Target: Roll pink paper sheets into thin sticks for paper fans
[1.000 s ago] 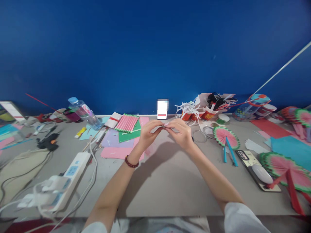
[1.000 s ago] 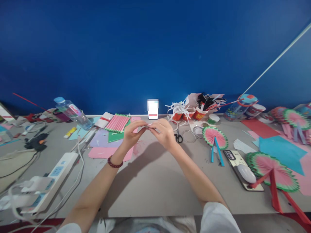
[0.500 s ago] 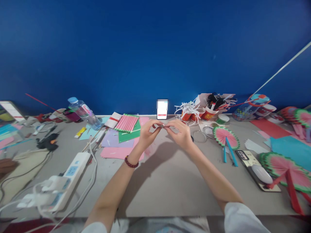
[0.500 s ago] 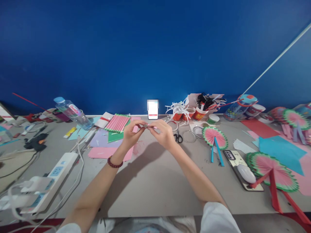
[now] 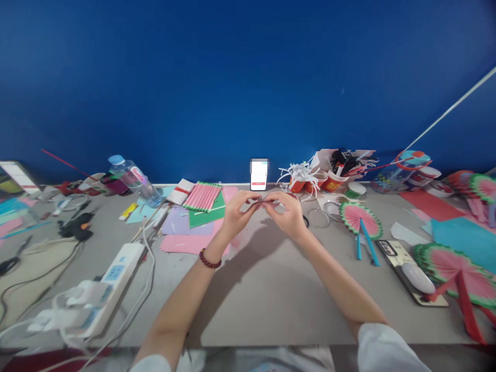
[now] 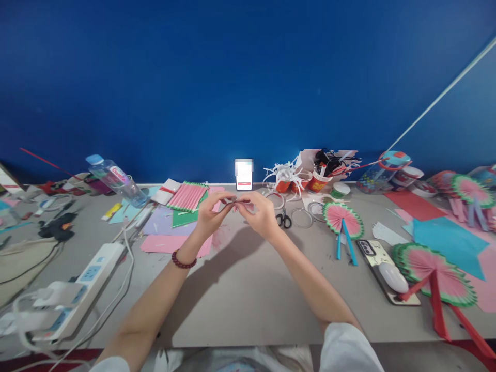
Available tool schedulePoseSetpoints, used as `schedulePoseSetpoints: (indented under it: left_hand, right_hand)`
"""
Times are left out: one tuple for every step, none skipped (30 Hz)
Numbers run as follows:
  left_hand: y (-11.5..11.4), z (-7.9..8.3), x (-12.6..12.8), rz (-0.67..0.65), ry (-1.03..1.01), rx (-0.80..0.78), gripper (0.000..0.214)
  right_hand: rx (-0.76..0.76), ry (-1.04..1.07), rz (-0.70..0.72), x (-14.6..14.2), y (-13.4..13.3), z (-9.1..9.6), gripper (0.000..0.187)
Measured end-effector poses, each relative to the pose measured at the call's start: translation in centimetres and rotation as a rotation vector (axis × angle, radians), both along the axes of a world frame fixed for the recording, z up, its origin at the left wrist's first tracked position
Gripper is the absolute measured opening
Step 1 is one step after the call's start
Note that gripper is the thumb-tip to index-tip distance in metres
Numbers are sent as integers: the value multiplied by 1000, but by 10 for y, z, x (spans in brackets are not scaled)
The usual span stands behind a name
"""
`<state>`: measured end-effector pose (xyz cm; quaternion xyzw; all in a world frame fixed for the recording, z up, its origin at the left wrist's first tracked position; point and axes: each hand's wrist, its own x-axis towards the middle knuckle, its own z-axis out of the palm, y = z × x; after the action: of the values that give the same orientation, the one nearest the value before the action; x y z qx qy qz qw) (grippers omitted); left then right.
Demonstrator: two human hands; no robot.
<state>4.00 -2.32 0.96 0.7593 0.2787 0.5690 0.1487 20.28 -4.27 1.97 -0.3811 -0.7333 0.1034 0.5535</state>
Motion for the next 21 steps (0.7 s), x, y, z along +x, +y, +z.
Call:
schedulePoseSetpoints:
  left_hand:
    - [0,0,0,4,3,15,13]
    - [0,0,-1,7,6,25,13]
    - [0,0,-1,8,10,30,14]
    - [1,0,-1,6,12,32,15]
    - [1,1,-2,1,14,30,16]
    - [1,1,-2,-5,16,27,17]
    - [1,1,-1,-12,19,24,18]
    - [0,1,-1,-19,21,23,19]
    - [0,1,-1,-26,26,24,20]
    - [0,1,-1,-34,31,25,21]
    - [0,1,-1,-43,35,28,22]
    - [1,1,-1,-52,39,31,22]
    - [1,1,-1,-61,42,32,23]
    - [1,0,-1,-69,44,31,24]
    - [1,0,-1,-76,48,24,24]
    - [1,0,-1,-84,52,12,25]
    - [2,0,-2,-92,56,-3,26]
    - [2,-1,-2,-100,57,-17,27]
    - [2,-1,-2,-108,55,-27,28]
    - [3,-1,-2,-115,53,-31,28]
    - [3,-1,-1,-118,50,-28,29]
  right_hand:
    - [-3,5,3,0,0,0,4]
    - [-3,11,8,0,0,-1,4]
    - [-1,15,13,0,0,-1,4]
    - [3,18,16,0,0,-1,4]
    - [8,18,20,0,0,-1,4]
    - [14,19,21,0,0,-1,4]
    - [18,19,21,0,0,-1,4]
    - [19,19,21,0,0,0,5]
    - [20,18,24,0,0,0,5]
    - [20,18,27,0,1,1,5]
    - [20,18,31,0,1,1,5]
    - [19,20,34,0,1,1,6]
    - [17,24,38,0,2,1,6]
    - [14,32,41,0,2,0,6]
    - [10,39,43,0,3,0,6]
    - [5,47,44,0,3,-1,6]
    - [1,52,48,0,4,-1,6]
    - [-3,55,51,0,4,-2,6]
    - [-6,57,53,0,4,-2,7]
    - [-10,57,53,0,4,-2,7]
    - [-14,56,54,0,3,-1,7]
